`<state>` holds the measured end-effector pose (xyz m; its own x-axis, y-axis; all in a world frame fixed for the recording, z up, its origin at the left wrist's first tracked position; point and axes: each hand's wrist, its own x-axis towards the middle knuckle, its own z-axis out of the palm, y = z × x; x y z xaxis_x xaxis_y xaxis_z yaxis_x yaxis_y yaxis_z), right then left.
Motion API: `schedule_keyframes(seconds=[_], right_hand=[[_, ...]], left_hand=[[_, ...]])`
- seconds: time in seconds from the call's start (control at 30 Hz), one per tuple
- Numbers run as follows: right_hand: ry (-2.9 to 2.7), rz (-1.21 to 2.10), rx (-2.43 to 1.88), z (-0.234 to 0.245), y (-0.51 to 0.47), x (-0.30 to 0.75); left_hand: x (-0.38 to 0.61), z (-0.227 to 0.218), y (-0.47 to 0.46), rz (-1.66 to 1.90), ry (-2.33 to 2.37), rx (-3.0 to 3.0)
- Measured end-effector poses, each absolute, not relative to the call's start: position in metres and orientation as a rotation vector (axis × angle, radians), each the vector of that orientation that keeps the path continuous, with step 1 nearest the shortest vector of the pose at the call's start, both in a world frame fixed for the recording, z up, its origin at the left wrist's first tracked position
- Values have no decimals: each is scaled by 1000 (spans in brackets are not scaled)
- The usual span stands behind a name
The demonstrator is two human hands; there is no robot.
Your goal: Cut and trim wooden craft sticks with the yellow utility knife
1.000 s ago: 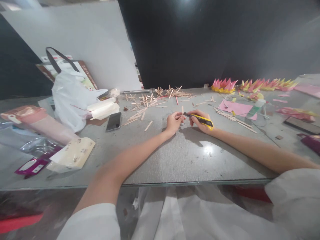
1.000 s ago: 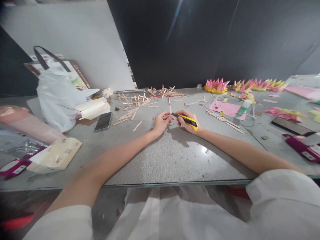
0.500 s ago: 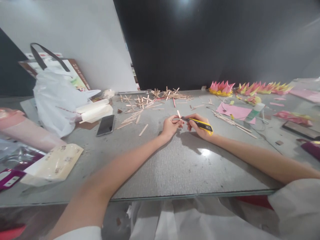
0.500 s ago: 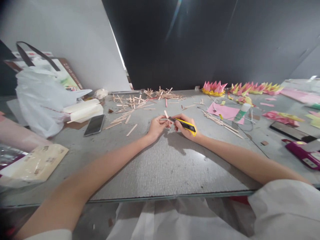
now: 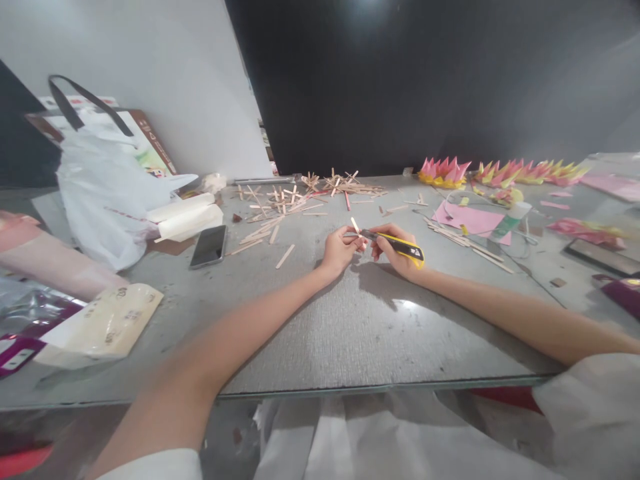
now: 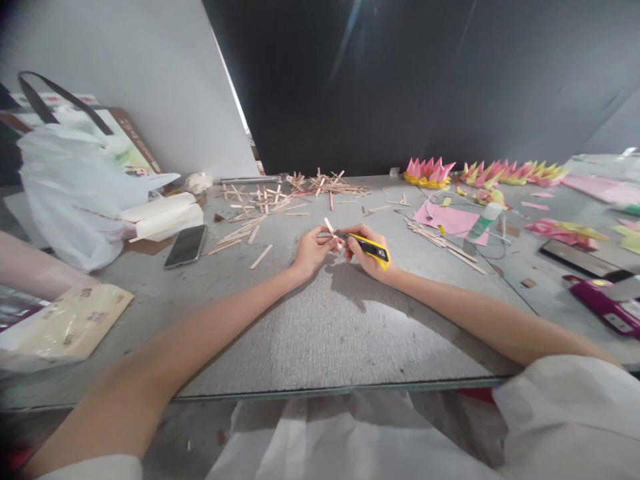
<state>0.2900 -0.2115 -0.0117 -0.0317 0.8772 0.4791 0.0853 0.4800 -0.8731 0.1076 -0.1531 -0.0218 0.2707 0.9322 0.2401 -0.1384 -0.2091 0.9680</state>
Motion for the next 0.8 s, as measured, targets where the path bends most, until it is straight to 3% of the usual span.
schedule_keyframes(seconds=[0.8], right_hand=[[-1246, 1041, -836, -11, -208, 285]], left_hand=[[109, -17, -158, 1232, 825, 1453]])
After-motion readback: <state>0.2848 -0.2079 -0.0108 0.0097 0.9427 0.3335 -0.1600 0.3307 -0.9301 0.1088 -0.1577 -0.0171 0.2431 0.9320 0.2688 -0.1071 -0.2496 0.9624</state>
